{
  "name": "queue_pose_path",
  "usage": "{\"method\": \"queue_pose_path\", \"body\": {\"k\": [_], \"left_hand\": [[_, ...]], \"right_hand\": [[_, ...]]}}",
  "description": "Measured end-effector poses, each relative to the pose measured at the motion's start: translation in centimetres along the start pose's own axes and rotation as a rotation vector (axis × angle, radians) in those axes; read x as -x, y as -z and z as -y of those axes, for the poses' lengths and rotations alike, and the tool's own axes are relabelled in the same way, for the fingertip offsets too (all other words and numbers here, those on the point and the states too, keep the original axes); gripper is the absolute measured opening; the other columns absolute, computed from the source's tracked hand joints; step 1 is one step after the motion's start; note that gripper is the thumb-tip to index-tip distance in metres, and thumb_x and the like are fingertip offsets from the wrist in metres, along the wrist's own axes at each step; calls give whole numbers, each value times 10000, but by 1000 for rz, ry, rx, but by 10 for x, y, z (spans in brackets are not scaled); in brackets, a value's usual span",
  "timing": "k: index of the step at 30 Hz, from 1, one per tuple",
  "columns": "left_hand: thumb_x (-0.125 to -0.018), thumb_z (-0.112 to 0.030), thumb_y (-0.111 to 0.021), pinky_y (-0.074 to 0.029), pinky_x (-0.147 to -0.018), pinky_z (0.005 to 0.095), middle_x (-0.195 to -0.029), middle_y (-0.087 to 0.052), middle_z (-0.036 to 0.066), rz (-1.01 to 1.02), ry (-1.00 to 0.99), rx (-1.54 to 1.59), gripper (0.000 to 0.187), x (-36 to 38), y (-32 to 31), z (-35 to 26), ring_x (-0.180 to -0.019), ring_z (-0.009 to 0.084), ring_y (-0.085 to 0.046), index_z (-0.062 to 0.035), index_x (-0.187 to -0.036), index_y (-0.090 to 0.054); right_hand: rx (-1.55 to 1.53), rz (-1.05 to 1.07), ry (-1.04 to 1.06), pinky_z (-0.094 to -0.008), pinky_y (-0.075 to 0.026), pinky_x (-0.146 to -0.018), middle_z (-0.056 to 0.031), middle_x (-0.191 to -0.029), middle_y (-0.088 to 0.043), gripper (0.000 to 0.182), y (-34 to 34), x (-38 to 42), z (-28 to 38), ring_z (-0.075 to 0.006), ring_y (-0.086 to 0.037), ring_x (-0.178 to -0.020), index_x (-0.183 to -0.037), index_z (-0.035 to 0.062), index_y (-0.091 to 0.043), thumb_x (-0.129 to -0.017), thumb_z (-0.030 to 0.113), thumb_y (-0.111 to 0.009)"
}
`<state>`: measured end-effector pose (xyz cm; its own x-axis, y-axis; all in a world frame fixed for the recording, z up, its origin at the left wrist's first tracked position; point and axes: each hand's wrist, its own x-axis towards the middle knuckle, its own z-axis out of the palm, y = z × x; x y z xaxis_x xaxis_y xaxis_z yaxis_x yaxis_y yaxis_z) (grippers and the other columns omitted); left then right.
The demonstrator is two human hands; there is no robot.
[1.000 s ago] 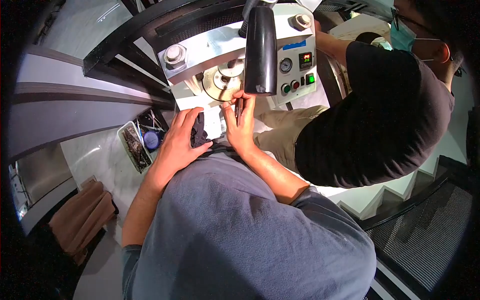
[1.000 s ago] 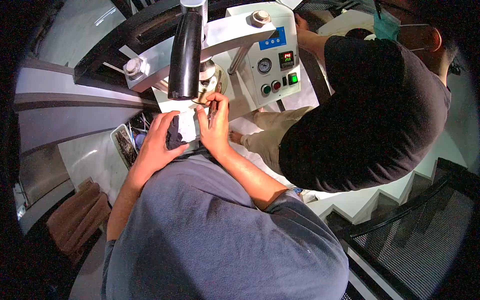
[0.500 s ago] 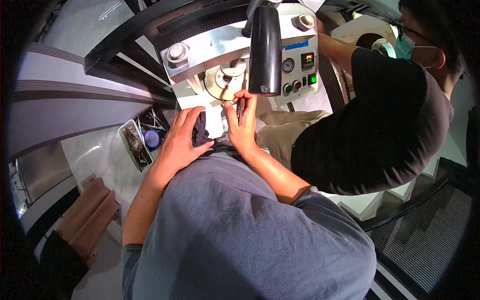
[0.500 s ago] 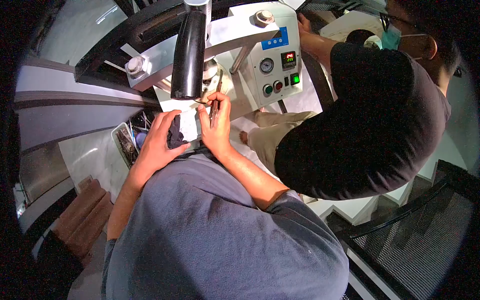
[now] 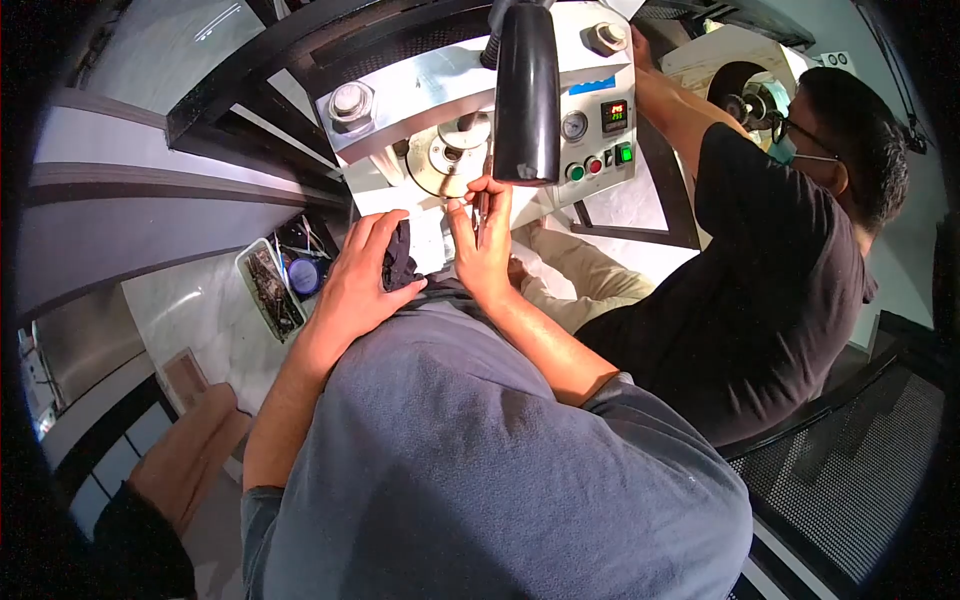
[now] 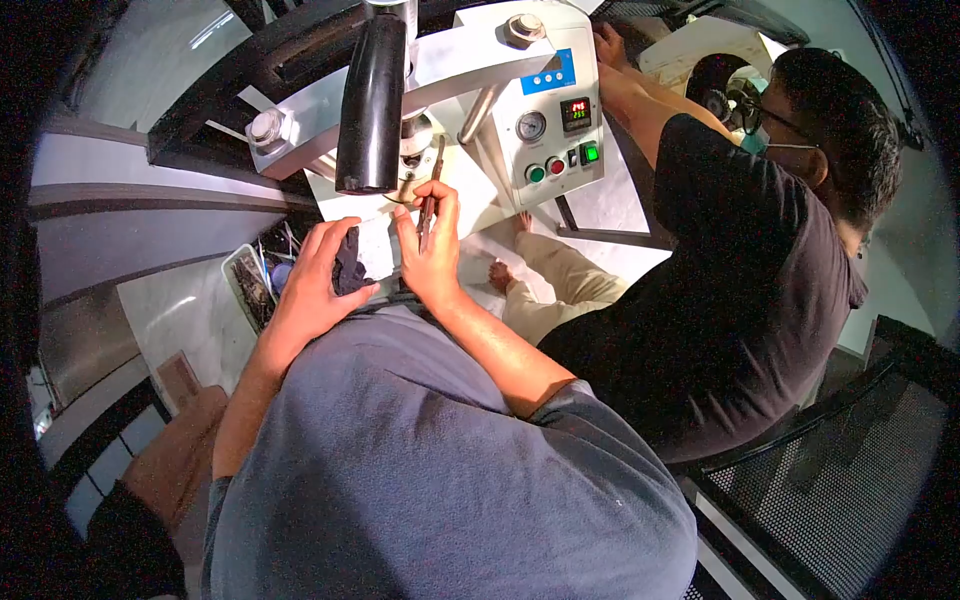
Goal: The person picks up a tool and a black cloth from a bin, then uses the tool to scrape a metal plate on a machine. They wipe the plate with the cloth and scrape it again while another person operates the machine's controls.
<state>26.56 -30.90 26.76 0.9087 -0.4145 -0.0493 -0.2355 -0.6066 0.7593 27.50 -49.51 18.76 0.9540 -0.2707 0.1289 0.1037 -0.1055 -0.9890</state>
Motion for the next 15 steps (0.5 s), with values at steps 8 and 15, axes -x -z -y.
{"method": "queue_pose_path", "body": {"k": [8, 15], "left_hand": [[-728, -158, -884, -456, -1097, 459, -1375, -513, 168, 2, -18, -20, 836, -1, -1, 3, -1307, 380, -517, -58, -1445, -465], [-724, -118, -874, -431, -1116, 446, -1381, -515, 172, 7, 1, -1, 833, 0, -1, 3, -1316, 372, -518, -56, -1448, -467]], "right_hand": [[2, -2, -27, -346, -453, -909, -85, -1061, -503, 311, 0, 1, 2, -193, -504, -974, -1222, 28, -493, -981, 102, -673], [-9, 10, -23, -346, -455, -913, -90, -1073, -507, 307, 0, 0, 1, -196, -510, -979, -1226, 24, -493, -981, 86, -667]]}}
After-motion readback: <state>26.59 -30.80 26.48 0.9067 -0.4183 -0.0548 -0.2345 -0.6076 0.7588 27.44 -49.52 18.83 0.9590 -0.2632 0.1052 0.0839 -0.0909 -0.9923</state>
